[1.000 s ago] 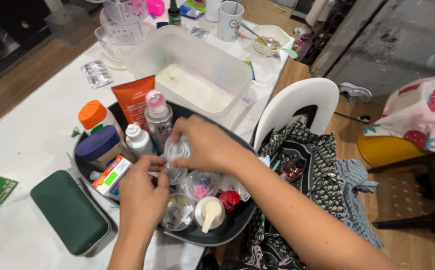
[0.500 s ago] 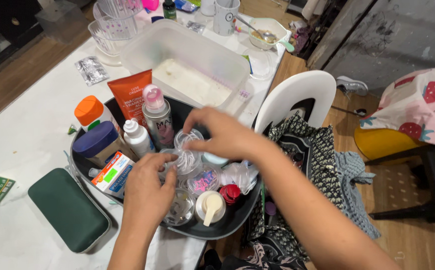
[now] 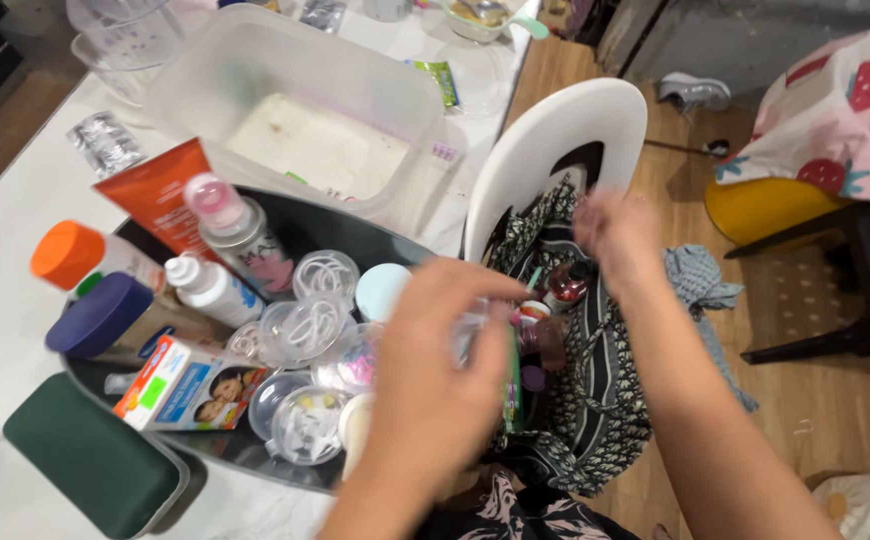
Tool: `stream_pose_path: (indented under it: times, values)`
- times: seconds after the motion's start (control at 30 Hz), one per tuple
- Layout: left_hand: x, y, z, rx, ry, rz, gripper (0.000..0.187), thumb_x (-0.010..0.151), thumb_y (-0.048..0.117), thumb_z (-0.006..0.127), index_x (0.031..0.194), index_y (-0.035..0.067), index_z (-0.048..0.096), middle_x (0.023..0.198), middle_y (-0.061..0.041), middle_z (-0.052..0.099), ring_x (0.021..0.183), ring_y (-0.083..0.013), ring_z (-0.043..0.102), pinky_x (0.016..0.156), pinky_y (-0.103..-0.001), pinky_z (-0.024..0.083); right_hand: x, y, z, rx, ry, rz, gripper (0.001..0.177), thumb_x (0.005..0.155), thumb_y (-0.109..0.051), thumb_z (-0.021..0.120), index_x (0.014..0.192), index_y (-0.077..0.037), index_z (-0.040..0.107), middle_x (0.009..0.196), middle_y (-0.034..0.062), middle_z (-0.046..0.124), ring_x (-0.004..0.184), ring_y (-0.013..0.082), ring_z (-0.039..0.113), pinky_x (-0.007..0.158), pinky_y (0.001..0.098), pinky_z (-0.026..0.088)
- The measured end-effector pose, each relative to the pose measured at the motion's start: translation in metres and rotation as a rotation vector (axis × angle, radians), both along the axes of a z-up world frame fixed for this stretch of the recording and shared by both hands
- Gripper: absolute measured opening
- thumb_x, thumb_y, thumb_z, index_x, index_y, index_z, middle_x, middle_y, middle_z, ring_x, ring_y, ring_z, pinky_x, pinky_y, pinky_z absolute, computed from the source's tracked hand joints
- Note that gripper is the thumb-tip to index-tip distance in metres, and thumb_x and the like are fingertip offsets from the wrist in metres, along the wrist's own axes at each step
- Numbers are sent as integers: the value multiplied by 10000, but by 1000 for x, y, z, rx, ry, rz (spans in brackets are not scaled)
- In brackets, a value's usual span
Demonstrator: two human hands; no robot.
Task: The person packs a patterned handbag with daily essentials from a tray on a table. They place bottles, small containers, a box, a hair tie, and a clear pouch into the bag, then adjust the items inside.
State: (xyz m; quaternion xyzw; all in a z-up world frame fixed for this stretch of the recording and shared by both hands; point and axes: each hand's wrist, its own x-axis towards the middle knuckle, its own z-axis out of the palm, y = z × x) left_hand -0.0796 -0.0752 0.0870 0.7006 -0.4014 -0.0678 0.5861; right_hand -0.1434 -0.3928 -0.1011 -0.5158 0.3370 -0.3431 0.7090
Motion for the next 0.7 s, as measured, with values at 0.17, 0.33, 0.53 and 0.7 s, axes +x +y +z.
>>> stream_pose_path:
  times: [0.17,0.33,0.53,0.7]
  values:
    - [-51,-40,-22,58,21,-339,133,921,87,644,1037,81,708,1075,-98,676,1106,-312,629,1009,-408,506,-102,21,-176,147,-316,520,140,997,-147,646,1094,-58,695,1109,119,691,1055,254,648,927,429,554]
    - [-67,-68,-66,397,148,-517,265,863,130,692,1114,45,693,1148,-146,621,1156,-356,568,1015,-450,464,-161,33,-232,-167,-485,928,212,1024,-179,630,1152,-40,727,1213,168,660,1186,326,632,1031,500,527]
    - [-67,-82,-106,655,123,-468,411,838,160,709,1225,47,628,1264,-161,557,1232,-375,518,1049,-462,433,-157,24,-269,520,393,669,378,767,-126,740,1130,-22,721,1057,141,741,969,270,703,837,437,592]
    - [-65,-89,-107,748,123,-409,415,860,187,713,1230,32,608,1301,-163,535,1251,-380,504,1026,-468,446,-134,32,-298,721,443,389,381,805,-110,757,1161,-4,673,1053,135,725,939,250,692,798,403,578]
